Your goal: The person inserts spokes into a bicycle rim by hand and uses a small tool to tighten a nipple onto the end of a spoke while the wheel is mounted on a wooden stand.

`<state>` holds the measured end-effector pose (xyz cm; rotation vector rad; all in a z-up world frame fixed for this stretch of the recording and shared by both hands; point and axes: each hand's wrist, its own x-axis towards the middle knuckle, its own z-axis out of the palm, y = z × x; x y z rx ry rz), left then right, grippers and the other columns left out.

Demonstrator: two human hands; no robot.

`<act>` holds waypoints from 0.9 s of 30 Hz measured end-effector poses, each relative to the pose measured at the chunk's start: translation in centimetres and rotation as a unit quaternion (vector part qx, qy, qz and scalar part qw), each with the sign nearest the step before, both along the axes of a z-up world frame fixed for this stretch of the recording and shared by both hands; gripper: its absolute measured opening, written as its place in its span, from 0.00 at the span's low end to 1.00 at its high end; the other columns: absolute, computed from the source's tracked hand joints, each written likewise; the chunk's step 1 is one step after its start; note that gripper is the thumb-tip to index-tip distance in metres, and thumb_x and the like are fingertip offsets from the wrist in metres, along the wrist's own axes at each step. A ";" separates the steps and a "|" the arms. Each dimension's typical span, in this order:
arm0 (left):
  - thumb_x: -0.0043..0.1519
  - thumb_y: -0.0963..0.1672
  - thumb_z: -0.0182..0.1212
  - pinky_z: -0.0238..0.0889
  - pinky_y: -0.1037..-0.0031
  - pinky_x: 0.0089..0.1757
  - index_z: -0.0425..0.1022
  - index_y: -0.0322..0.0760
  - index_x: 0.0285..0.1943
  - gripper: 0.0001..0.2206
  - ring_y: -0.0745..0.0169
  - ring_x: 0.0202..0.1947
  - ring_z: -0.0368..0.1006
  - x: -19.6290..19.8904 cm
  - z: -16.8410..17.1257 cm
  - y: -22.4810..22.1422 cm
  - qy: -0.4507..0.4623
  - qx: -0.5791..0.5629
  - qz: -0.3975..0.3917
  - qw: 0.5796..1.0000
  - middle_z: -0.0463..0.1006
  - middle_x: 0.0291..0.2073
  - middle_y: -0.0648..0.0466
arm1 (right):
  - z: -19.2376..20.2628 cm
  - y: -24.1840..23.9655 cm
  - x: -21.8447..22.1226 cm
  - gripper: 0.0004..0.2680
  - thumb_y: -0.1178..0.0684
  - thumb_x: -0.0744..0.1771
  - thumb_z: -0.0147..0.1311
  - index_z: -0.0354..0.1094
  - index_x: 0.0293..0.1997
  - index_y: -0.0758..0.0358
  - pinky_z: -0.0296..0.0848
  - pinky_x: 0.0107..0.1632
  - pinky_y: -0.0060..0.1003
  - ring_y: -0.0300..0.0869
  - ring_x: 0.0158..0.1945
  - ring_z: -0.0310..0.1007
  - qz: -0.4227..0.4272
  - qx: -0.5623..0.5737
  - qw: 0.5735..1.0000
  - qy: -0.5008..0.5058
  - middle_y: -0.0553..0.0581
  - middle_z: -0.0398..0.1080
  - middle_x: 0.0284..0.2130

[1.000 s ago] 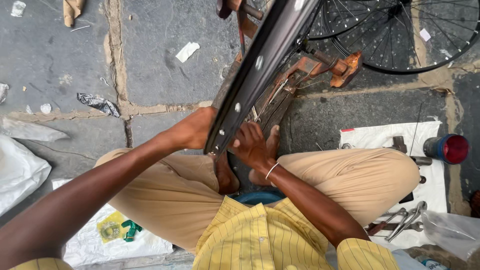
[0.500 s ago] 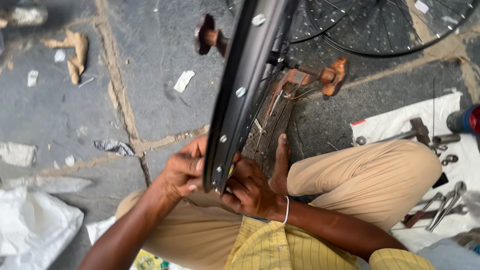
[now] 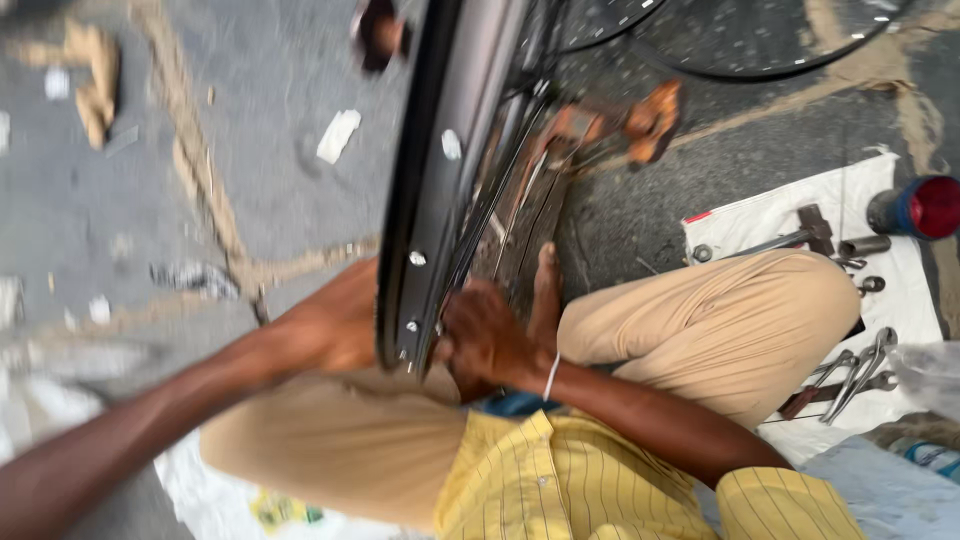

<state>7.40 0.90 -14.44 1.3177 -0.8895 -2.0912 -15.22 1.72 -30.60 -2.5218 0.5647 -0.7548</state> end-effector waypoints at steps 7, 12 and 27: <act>0.54 0.53 0.73 0.64 0.66 0.28 0.76 0.31 0.39 0.21 0.64 0.27 0.71 -0.6 -1.0 0.6 -0.272 -0.093 -0.078 0.955 0.75 0.26 0.52 | -2.8 -1.5 -0.5 0.12 0.54 0.65 0.58 0.68 0.50 0.69 0.64 0.63 0.52 0.53 0.57 0.68 -0.017 -0.092 0.994 0.054 0.62 0.68 0.50; 0.52 0.51 0.75 0.64 0.71 0.32 0.76 0.37 0.43 0.19 0.68 0.30 0.71 -1.0 -0.6 3.0 -0.130 0.080 0.122 0.981 0.75 0.31 0.54 | -3.8 -1.6 -0.8 0.15 0.53 0.66 0.57 0.68 0.56 0.72 0.63 0.65 0.53 0.56 0.59 0.67 -0.028 -0.011 0.999 0.013 0.66 0.67 0.51; 0.55 0.46 0.74 0.69 0.70 0.35 0.76 0.34 0.27 0.12 0.64 0.26 0.72 -2.4 -6.5 2.0 -0.153 0.025 0.210 0.965 0.76 0.23 0.54 | -1.5 -0.7 -0.7 0.14 0.49 0.67 0.61 0.70 0.49 0.71 0.67 0.62 0.51 0.53 0.55 0.70 -0.002 -0.018 0.999 -0.033 0.65 0.68 0.48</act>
